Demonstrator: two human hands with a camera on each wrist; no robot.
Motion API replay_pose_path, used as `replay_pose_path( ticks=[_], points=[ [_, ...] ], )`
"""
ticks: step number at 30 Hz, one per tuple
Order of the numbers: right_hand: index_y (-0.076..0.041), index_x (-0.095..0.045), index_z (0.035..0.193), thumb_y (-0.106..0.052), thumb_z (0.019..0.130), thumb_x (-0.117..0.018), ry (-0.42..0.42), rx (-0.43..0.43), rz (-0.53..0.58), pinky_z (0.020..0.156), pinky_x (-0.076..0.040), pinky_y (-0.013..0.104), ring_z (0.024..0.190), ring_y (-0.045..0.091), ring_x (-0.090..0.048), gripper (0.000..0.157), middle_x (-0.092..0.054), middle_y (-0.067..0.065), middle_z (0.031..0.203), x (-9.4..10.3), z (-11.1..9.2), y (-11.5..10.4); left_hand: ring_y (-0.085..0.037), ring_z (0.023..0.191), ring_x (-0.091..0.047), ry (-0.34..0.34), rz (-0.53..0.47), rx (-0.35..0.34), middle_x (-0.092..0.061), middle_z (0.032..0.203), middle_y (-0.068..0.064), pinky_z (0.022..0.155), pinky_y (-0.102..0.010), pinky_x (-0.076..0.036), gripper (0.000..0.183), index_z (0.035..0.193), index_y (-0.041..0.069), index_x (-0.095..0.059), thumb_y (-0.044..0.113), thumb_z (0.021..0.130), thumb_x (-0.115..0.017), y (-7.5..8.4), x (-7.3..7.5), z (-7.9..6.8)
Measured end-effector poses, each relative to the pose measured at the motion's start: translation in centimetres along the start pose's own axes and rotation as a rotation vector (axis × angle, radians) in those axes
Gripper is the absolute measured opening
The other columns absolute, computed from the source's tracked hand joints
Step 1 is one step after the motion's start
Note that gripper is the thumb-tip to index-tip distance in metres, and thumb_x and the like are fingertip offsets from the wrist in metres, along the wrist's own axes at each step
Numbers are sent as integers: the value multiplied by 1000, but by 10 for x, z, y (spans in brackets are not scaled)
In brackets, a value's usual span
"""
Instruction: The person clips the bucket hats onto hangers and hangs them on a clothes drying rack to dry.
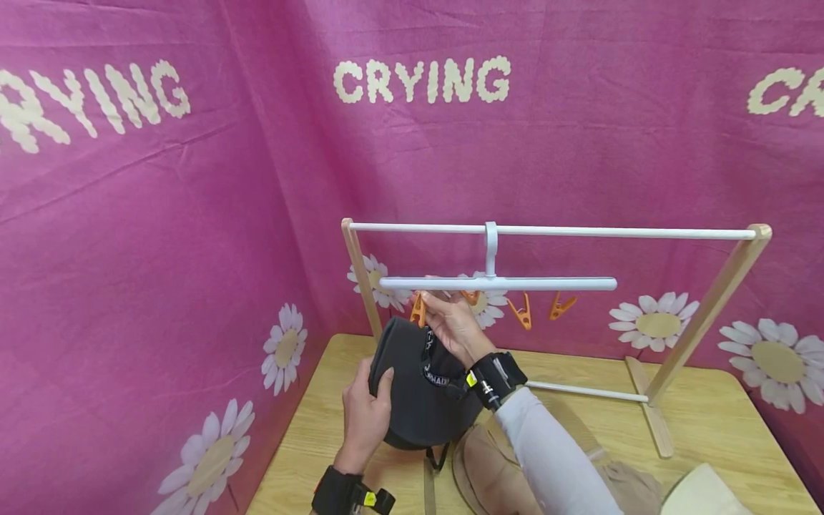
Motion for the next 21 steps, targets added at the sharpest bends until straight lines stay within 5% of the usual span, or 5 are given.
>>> replay_pose_path(
  ticks=[10,21],
  points=[
    [-5,-67,107,9,106,-48,-3,-18,14,93,-60,36,92,24,-77,24,-73,13,98,-2,-4,0,-15,76,-69,53,14,-39,-75,92,-6,63,-28,-54,15,116,9,-65,8,102,-68,-1,-13,-2],
    [-6,-62,110,11,106,-44,9,40,-28,100,-56,37,93,25,-77,25,-73,13,100,-9,-5,-2,-26,89,-73,141,47,-11,-73,98,-9,70,-40,-57,17,120,7,-64,11,103,-66,-4,-32,-6]
  ],
)
Point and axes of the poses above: each hand's wrist, its own z-axis towards the middle knuckle, its own x-axis out of the back of the hand, y = z × x, the point moved 5 cm from there along z, towards the middle knuckle
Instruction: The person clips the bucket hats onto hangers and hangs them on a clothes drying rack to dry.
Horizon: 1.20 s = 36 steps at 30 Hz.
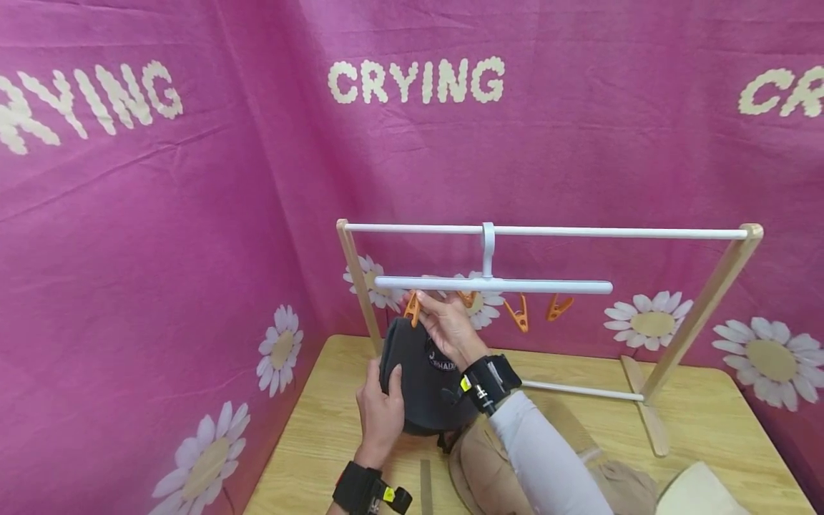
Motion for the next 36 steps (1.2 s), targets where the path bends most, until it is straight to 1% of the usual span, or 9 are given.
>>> replay_pose_path(
  ticks=[1,6,9,13,15,20,28,33,36],
  points=[
    [-6,-61,110,11,106,-43,-7,6,-4,97,-58,36,93,25,-77,25,-74,13,100,-1,0,0,-27,88,-72,9,3,4,-73,97,-9,69,-39,-56,17,120,7,-64,12,104,-66,0,-1,-1],
    [-7,-53,118,11,106,-44,-34,-1,-50,98,-57,36,100,24,-77,23,-71,10,110,-1,-2,-3,-26,82,-71,54,5,24,-75,92,-8,66,-37,-53,16,118,8,-66,13,103,-67,-1,-6,-2],
    [-8,-52,121,10,106,-46,-31,-1,-98,97,-57,35,104,23,-77,24,-70,8,114,0,-4,-4,-26,78,-69,76,2,27,-73,86,-8,63,-36,-51,13,115,8,-66,13,103,-68,-2,-8,-2],
    [-12,-59,116,10,105,-49,-13,33,-174,93,-58,26,102,13,-74,26,-72,2,108,3,-5,-7,-25,77,-68,85,-17,44,-72,86,-7,63,-34,-50,12,114,8,-65,13,103,-68,-2,-8,0],
    [-14,-62,113,10,104,-50,-5,56,-217,92,-56,22,99,8,-70,29,-72,-2,104,5,-5,-9,-24,78,-68,80,-29,58,-73,88,-8,64,-34,-50,13,115,9,-65,13,103,-67,-3,-8,1],
    [-17,-61,112,10,104,-51,0,71,-290,93,-51,21,99,6,-64,30,-72,-5,102,8,-6,-11,-25,82,-70,74,-44,81,-75,93,-9,68,-36,-51,15,117,9,-66,13,102,-68,-3,-9,0],
    [-12,-52,125,3,106,-54,-14,-17,-341,102,-53,24,113,7,-64,24,-68,-2,117,16,-10,-9,-26,94,-72,48,-73,88,-75,105,-12,75,-43,-59,18,118,6,-62,12,102,-69,-5,-16,-5],
    [-6,-42,143,3,107,-52,-22,-37,-370,116,-42,33,127,8,-59,39,-58,8,140,18,-15,-9,-24,98,-73,49,-56,96,-76,108,-11,79,-43,-60,21,118,5,-63,9,99,-71,-10,-19,-8],
    [-3,-33,153,3,107,-51,-45,-24,-386,119,-38,36,130,11,-59,49,-50,15,151,18,-16,-11,-23,100,-73,36,-48,105,-76,109,-10,81,-44,-60,24,120,5,-64,10,98,-73,-11,-21,-6]
  ],
)
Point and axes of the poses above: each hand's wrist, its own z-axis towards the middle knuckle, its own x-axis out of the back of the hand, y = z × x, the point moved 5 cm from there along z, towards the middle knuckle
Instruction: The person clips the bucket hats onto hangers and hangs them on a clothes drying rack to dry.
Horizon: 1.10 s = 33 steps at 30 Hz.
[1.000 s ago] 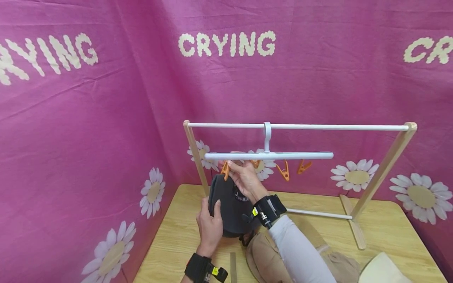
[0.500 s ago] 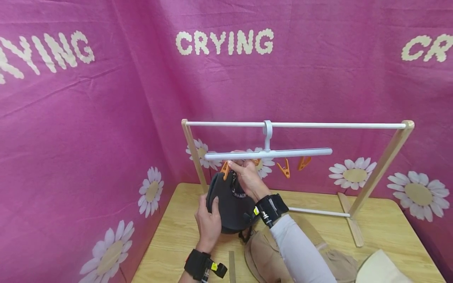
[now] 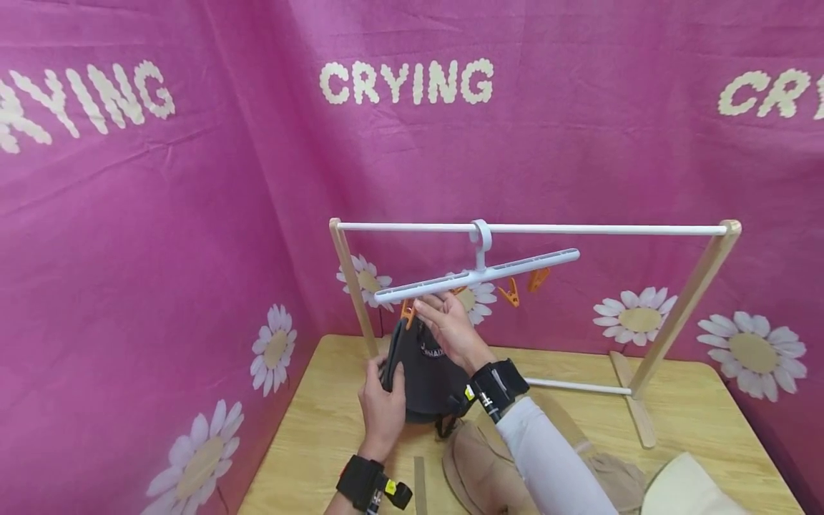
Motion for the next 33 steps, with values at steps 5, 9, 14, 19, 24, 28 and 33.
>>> replay_pose_path(
  ticks=[5,9,14,19,24,28,33],
  points=[
    [2,-30,156,5,107,-50,-28,34,-18,117,-41,36,138,20,-56,53,-49,20,153,3,-6,-3,-24,104,-73,-37,-6,16,-76,112,-11,84,-47,-60,27,124,5,-64,11,99,-72,4,1,0],
    [5,-26,158,3,107,-51,-62,48,-48,116,-42,35,142,24,-52,57,-42,27,159,9,-15,-4,-26,105,-74,-46,-7,-1,-76,115,-13,85,-47,-61,29,125,4,-63,9,98,-72,8,3,1],
    [5,-20,162,1,109,-50,-86,35,-82,116,-42,33,136,17,-58,61,-33,33,163,20,-28,-1,-27,106,-75,-55,-41,-32,-75,119,-15,84,-42,-63,30,125,1,-62,6,97,-73,11,3,-2],
    [5,-20,162,1,109,-50,-67,46,-80,117,-40,34,140,22,-56,62,-33,34,162,34,-38,-4,-28,110,-74,-70,-84,-50,-74,122,-17,85,-40,-62,30,125,-2,-60,4,97,-71,15,3,-3],
    [5,-18,163,-1,109,-50,-37,54,-121,115,-42,31,137,18,-58,63,-32,34,162,48,-49,-8,-26,112,-73,-95,-62,-28,-73,124,-16,85,-42,-62,31,125,1,-60,5,97,-71,18,3,-9],
    [6,-18,162,-4,109,-51,-7,58,-151,114,-44,29,132,14,-61,63,-31,35,162,58,-55,-12,-26,114,-72,-132,-49,30,-73,126,-15,89,-45,-61,33,127,2,-60,8,97,-73,16,2,-20],
    [6,-18,162,-8,111,-50,38,62,-154,115,-44,34,128,13,-62,62,-31,35,162,71,-56,-24,-30,121,-66,-220,-38,191,-69,130,-14,99,-51,-56,40,132,4,-58,12,97,-75,3,-8,-46]
  ],
)
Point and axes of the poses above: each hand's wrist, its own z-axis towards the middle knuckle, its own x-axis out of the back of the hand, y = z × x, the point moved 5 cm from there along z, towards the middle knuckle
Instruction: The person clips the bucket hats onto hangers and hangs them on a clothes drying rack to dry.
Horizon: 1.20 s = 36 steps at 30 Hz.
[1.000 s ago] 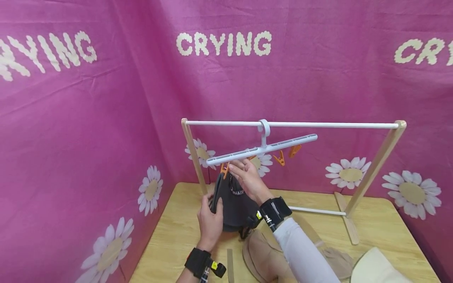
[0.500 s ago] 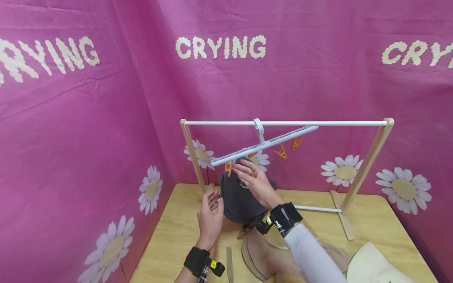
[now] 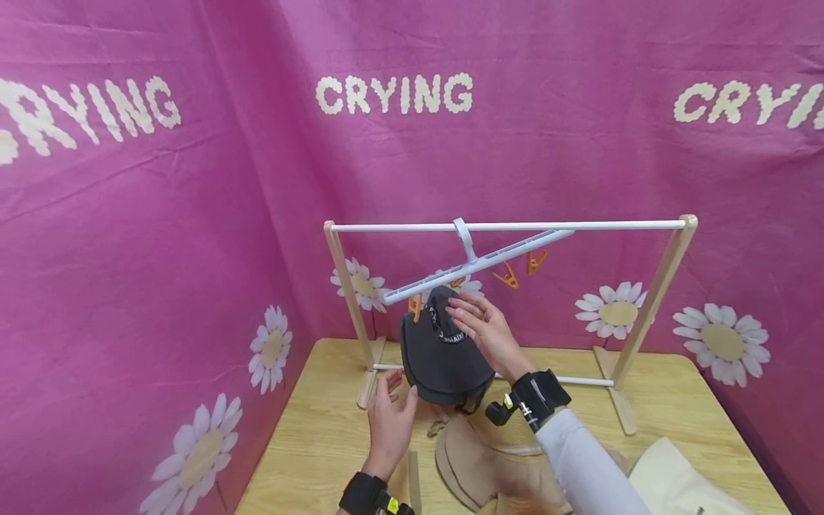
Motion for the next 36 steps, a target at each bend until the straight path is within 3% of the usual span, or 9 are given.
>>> replay_pose_path(
  ticks=[4,11,17,20,24,26,30,33,36],
  points=[
    [8,-17,161,-11,112,-48,31,-9,-11,118,-40,41,128,15,-62,61,-41,26,156,7,9,-3,-33,123,-64,-67,38,143,-66,130,-13,102,-54,-52,40,131,7,-57,16,96,-75,-25,-12,-22],
    [11,-19,160,-7,113,-39,118,-28,-107,112,-45,25,147,35,-39,54,-29,30,162,18,34,-1,-38,120,-64,-98,72,367,-66,127,-16,99,-57,-52,48,128,4,-58,27,92,-79,-59,-31,-56],
    [11,-22,158,7,104,-33,131,-36,-117,127,-24,44,154,37,-25,56,-32,27,161,20,55,-7,-40,119,-63,-140,88,489,-63,132,-19,95,-59,-52,60,134,2,-56,37,91,-79,-70,-40,-71],
    [5,-33,154,4,104,-32,123,-43,-44,128,-22,46,148,30,-32,50,-53,10,143,22,59,-9,-49,125,-58,-198,22,578,-56,139,-30,100,-61,-50,68,141,-2,-51,35,92,-78,-75,-48,-77],
    [-14,-52,134,-4,111,-30,50,-69,53,124,-27,41,141,24,-41,34,-66,-15,116,24,60,-9,-63,135,-43,-281,-215,728,-35,147,-49,102,-70,-47,80,149,-15,-32,26,94,-74,-80,-60,-89],
    [-20,-57,123,-7,112,-31,16,-71,79,119,-32,39,136,21,-48,31,-70,-17,111,26,60,-8,-60,132,-45,-312,-328,804,-28,148,-51,91,-59,-56,87,150,-19,-22,23,94,-73,-79,-64,-95],
    [-21,-62,114,-7,112,-37,-25,-19,77,117,-39,40,121,10,-62,29,-73,-13,110,30,64,-10,-60,135,-37,-372,-445,916,-18,153,-46,93,-64,-54,94,153,-17,-13,23,93,-73,-74,-68,-102],
    [-20,-63,117,-5,112,-41,-53,8,30,120,-39,43,114,5,-66,27,-74,-12,112,32,67,-12,-64,139,-27,-396,-486,957,-20,150,-43,100,-81,-40,88,150,-16,-17,22,95,-73,-72,-69,-104],
    [-17,-62,119,-5,110,-46,-62,6,-9,118,-42,40,112,3,-66,22,-73,-12,113,32,69,-12,-59,133,-36,-389,-497,970,-34,138,-39,99,-78,-43,72,143,-16,-29,18,95,-72,-74,-70,-107]
  ],
)
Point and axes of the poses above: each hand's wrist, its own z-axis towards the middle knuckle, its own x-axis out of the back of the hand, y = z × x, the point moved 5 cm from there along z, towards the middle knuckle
